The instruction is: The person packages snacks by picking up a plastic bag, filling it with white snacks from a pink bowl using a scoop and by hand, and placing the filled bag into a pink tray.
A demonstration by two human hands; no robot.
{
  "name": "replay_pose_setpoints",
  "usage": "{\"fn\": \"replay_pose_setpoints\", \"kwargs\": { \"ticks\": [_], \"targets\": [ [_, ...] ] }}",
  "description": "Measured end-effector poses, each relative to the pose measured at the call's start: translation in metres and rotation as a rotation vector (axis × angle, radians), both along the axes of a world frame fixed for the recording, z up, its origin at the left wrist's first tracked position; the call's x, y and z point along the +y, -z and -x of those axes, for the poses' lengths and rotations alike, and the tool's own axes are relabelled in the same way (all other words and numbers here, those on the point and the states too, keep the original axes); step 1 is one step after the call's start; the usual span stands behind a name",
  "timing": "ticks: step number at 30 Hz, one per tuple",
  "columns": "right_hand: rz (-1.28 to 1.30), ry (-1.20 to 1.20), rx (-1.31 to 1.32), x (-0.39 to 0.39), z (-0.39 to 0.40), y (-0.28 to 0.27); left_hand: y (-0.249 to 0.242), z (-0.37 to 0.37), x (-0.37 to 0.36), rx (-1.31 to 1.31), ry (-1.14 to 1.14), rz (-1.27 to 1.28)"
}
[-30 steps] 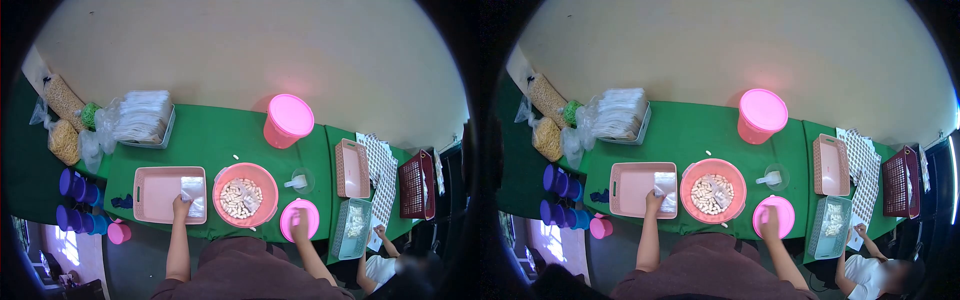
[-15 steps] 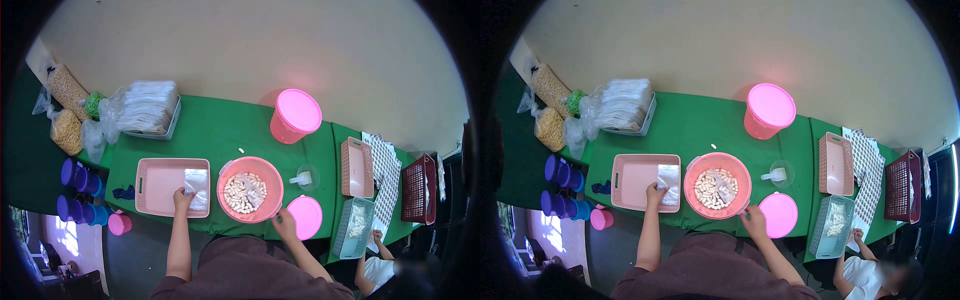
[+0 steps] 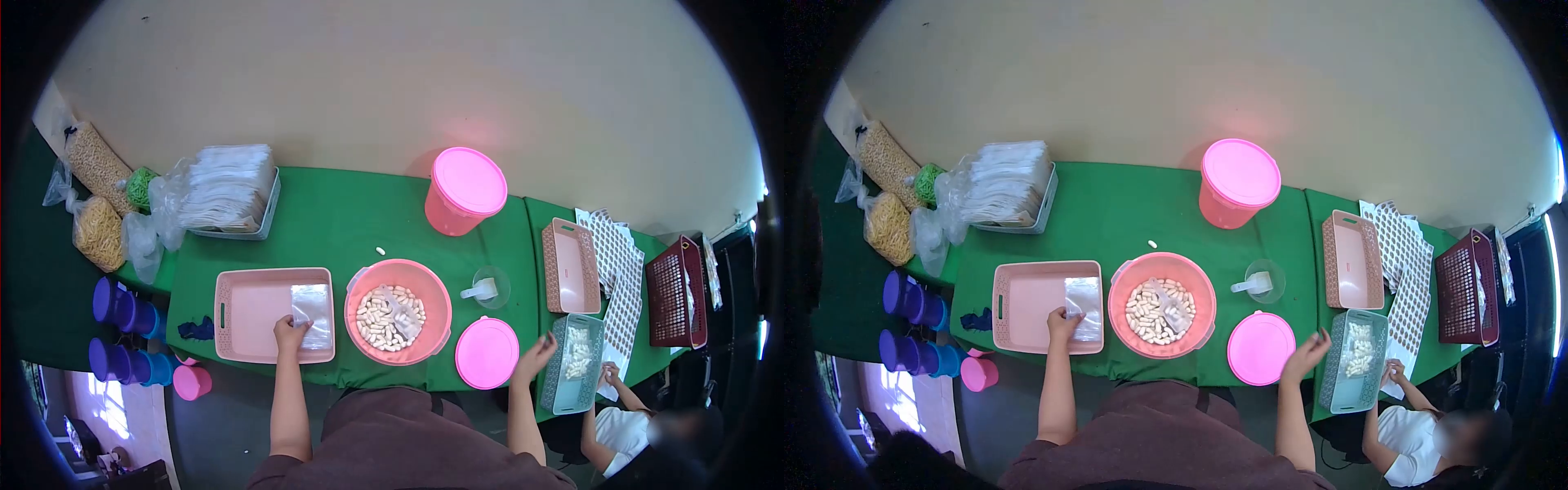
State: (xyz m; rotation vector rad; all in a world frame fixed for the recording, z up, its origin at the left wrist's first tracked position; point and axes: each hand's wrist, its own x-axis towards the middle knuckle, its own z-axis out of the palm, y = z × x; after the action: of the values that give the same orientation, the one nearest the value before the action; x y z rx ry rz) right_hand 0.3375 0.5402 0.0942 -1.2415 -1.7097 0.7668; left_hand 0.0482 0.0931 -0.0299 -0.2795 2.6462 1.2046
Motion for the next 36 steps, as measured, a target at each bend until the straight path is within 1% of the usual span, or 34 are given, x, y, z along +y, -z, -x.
{"fn": "replay_pose_setpoints", "kwargs": {
  "ticks": [1, 3, 4, 6, 8, 10, 11, 13, 14, 16, 17, 19, 20, 22, 23, 24, 25, 29, 31, 33, 35, 36],
  "targets": [
    [0.009, 0.095, -0.015, 0.009, -0.022, 0.014, -0.004, 0.0, 0.001, -0.04, -0.009, -0.033],
    [-0.004, 0.259, -0.076, 0.018, -0.066, 0.049, 0.005, 0.0, -0.001, -0.015, -0.025, -0.046],
    [-0.026, 0.332, -0.123, 0.018, -0.089, 0.073, 0.009, 0.0, -0.002, 0.011, -0.035, -0.055],
    [-0.005, 0.404, -0.133, 0.01, -0.131, 0.128, 0.009, -0.003, -0.001, 0.038, -0.055, -0.035],
    [0.412, 0.391, -0.222, -0.015, -0.145, 0.142, 0.008, -0.002, 0.0, 0.064, -0.069, -0.013],
    [1.007, 0.375, 0.017, -0.032, -0.137, 0.143, 0.004, -0.001, 0.001, -0.004, -0.051, -0.018],
    [1.009, 0.378, 0.018, -0.036, -0.132, 0.144, 0.001, -0.001, 0.001, -0.005, -0.048, -0.016],
    [1.231, 0.186, 0.375, -0.038, -0.129, 0.168, -0.006, -0.002, 0.002, -0.02, -0.03, -0.041],
    [1.235, 0.189, 0.373, -0.036, -0.13, 0.178, -0.009, -0.004, 0.003, -0.023, -0.029, -0.036],
    [1.236, 0.005, 0.628, -0.032, -0.13, 0.182, -0.01, -0.006, 0.005, 0.051, -0.037, -0.051],
    [1.236, 0.012, 0.629, -0.032, -0.131, 0.184, -0.011, -0.005, 0.006, 0.049, -0.031, -0.048],
    [1.176, 0.207, 0.627, -0.038, -0.116, 0.159, -0.007, -0.004, 0.003, 0.006, -0.013, -0.032],
    [1.177, 0.211, 0.626, -0.041, -0.114, 0.152, 0.001, -0.002, -0.001, 0.003, -0.011, -0.03],
    [0.971, 0.136, 0.173, -0.043, -0.116, 0.146, 0.022, 0.0, -0.005, 0.035, -0.024, 0.001],
    [0.972, 0.136, 0.172, -0.036, -0.126, 0.162, 0.021, 0.0, -0.003, 0.035, -0.024, 0.001],
    [0.775, 0.092, 0.021, -0.025, -0.145, 0.193, 0.017, 0.0, -0.002, 0.021, -0.017, -0.003],
    [0.577, 0.048, -0.125, -0.019, -0.156, 0.211, 0.011, -0.001, -0.002, 0.006, -0.011, -0.005],
    [0.542, 0.12, -0.069, -0.019, -0.141, 0.18, -0.003, -0.001, 0.002, -0.034, -0.002, 0.027],
    [0.614, 0.134, -0.109, -0.022, -0.132, 0.159, 0.0, -0.003, 0.004, 0.064, -0.006, 0.048],
    [0.646, 0.143, -0.135, -0.025, -0.131, 0.147, -0.007, -0.002, 0.005, 0.012, -0.007, 0.019],
    [0.267, 0.027, -0.496, -0.019, -0.147, 0.165, -0.009, -0.002, 0.008, -0.036, -0.013, -0.017],
    [0.261, 0.021, -0.495, -0.02, -0.14, 0.151, -0.006, -0.002, 0.007, -0.025, -0.025, -0.058]
  ]
}}
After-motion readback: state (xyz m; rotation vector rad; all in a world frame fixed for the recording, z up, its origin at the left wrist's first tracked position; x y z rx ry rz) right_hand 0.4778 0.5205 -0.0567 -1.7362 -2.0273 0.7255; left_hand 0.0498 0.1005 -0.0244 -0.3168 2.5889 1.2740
